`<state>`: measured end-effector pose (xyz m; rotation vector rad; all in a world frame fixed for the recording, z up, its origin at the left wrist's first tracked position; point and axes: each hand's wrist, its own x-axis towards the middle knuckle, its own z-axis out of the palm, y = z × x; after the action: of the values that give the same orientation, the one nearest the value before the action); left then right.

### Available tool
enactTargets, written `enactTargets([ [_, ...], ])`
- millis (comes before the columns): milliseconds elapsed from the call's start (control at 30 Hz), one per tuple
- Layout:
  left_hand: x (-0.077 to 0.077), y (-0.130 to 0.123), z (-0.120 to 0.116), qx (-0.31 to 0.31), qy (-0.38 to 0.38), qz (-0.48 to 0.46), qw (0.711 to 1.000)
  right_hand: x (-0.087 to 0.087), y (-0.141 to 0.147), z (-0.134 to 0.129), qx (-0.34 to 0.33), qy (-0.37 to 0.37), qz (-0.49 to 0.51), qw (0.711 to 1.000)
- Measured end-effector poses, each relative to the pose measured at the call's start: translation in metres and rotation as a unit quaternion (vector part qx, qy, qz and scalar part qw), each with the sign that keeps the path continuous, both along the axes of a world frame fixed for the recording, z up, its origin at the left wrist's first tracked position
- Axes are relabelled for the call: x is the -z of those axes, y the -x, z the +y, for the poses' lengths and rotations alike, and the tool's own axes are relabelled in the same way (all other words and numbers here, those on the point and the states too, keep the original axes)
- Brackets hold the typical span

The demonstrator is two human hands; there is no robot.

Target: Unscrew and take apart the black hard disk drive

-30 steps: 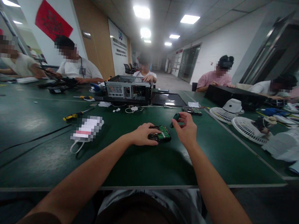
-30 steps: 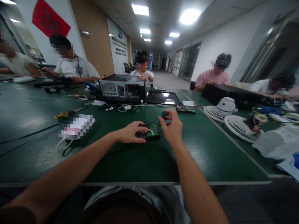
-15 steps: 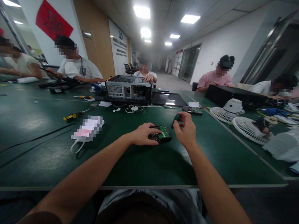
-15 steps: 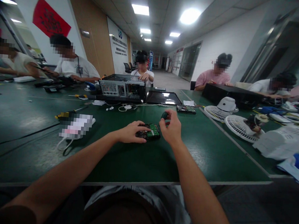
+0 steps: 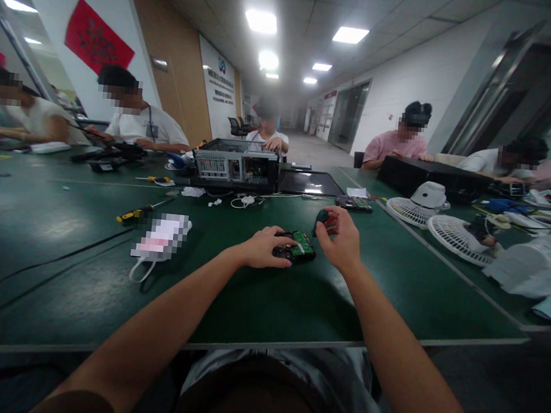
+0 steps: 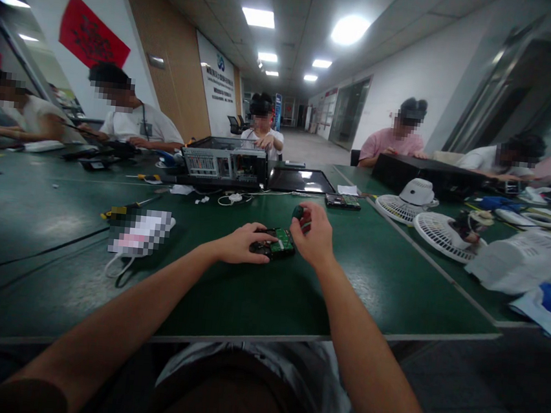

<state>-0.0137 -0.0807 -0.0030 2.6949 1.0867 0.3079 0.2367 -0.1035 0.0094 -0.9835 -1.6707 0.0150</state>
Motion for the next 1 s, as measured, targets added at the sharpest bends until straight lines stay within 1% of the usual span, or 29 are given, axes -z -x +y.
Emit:
enactTargets([
  [67,0.0,-0.0003,0.0,-0.001,0.0,0.002,1.0,0.001,-0.0002,0.0012,0.004,-0.002,-0.002,1.0],
  [267,0.0001,0.0003,0.0006,-0.002,0.006,0.001,1.0,0.0008,-0.0015,0.0022,0.057,-0.018,-0.001,0.998],
  [633,0.0014,0.0015,0.0013,-0.004,0.006,0.001,1.0,-0.0031,0.0047,-0.0052,0.061,0.011,0.026,0.998],
  [867,0.0012,0.0017,0.0026,-0.003,0.01,0.004,1.0,-0.0022,0.0033,-0.0035,0.08,-0.022,0.005,0.997],
  [1000,0.0009,0.0012,0.0019,-0.003,0.01,0.005,1.0,-0.0015,0.0034,-0.0017,0.088,-0.053,-0.017,0.995],
])
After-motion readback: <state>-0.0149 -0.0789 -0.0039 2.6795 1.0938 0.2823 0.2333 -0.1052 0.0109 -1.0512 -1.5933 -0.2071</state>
